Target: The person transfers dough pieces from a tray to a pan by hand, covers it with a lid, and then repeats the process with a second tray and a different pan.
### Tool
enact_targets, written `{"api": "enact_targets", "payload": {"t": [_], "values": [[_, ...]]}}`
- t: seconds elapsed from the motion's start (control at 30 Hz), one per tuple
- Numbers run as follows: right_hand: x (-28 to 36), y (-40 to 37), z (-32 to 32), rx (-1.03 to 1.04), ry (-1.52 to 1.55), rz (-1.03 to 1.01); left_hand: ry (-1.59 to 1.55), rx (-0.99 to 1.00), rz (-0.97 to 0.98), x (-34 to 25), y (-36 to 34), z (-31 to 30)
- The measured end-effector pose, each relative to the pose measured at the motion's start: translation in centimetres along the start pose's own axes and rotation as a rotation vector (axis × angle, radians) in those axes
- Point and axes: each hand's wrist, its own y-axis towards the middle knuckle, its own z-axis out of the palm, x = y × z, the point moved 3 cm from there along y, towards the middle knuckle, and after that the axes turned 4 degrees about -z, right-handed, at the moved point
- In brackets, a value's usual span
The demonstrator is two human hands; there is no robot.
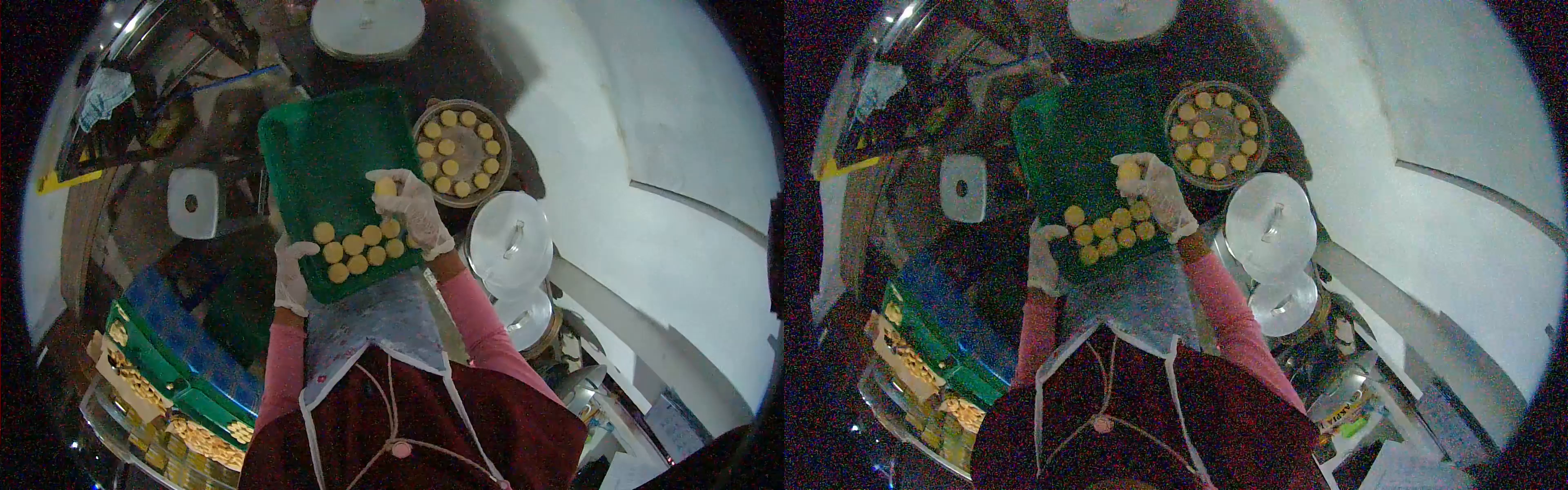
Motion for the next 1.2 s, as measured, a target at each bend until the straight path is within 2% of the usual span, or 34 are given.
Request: {"api": "enact_targets", "payload": {"t": [0.07, 0.2, 0.27, 0.33, 0.4, 0.43, 0.5, 0.57, 0.63, 0.7, 0.77, 0.8, 0.87, 0.93, 1.03, 1.1, 1.13, 1.2], "values": [[0.3, 0.1, -0.5, -0.022, 0.086, -0.039, -0.215, 0.025, -0.216, 2.5, -0.2, 0.3], [1.6, 0.3, -1.7, 0.004, 0.199, -0.015, -0.399, 0.067, -0.317, 0.4, 0.1, 0.6], [1.0, 0.7, -2.8, -0.058, 0.120, -0.041, -0.379, 0.061, -0.309, -0.9, 0.3, 0.6], [0.8, 0.9, -3.4, -0.103, 0.063, -0.073, -0.490, -0.020, -0.440, -2.2, 0.9, 1.0], [0.7, 1.0, -3.9, -0.134, 0.028, -0.110, -0.492, -0.030, -0.442, -1.8, 1.0, 1.0], [0.6, 1.1, -4.1, -0.131, 0.057, -0.100, -0.439, -0.001, -0.378, -1.0, 0.9, 0.7], [0.4, 1.2, -4.4, -0.126, 0.117, -0.080, -0.480, -0.007, -0.413, -1.2, 0.9, 0.7], [0.6, 1.1, -4.6, -0.176, 0.024, -0.067, -0.668, -0.078, -0.611, -2.4, 1.0, 1.2], [0.7, 1.2, -5.4, -0.276, -0.003, -0.070, -0.411, -0.021, -0.389, -1.5, 0.9, 0.6], [0.8, 1.7, -7.1, -0.423, 0.034, -0.087, -0.285, 0.000, -0.308, -1.1, 0.9, 0.5], [1.5, 1.1, -10.2, -0.532, -0.434, -0.447, -0.262, -0.019, -0.330, -2.4, 1.4, 0.4], [-0.4, 1.8, -14.0, -0.538, -0.747, -0.526, -0.238, -0.030, -0.322, -2.5, 1.4, 0.3], [-1.7, 3.6, -16.8, -0.600, -0.822, -0.513, -0.140, -0.057, -0.226, -1.0, 0.9, 0.1], [-2.6, 5.1, -18.4, -0.705, -0.340, -0.331, -0.260, -0.048, -0.321, -2.6, 1.5, 0.3], [-4.9, 8.0, -21.8, -0.672, -0.980, -0.309, -0.177, -0.033, -0.270, -1.9, 1.2, 0.2], [-6.2, 9.3, -22.0, -0.710, -0.805, -0.278, -0.332, -0.058, -0.362, -2.5, 1.4, 0.3], [-6.7, 9.9, -22.0, -0.726, -0.718, -0.262, -0.560, -0.092, -0.502, -3.5, 1.7, 0.8], [-7.2, 10.9, -22.1, -0.739, -0.713, -0.235, -0.573, -0.100, -0.519, -3.7, 1.7, 0.7]]}}
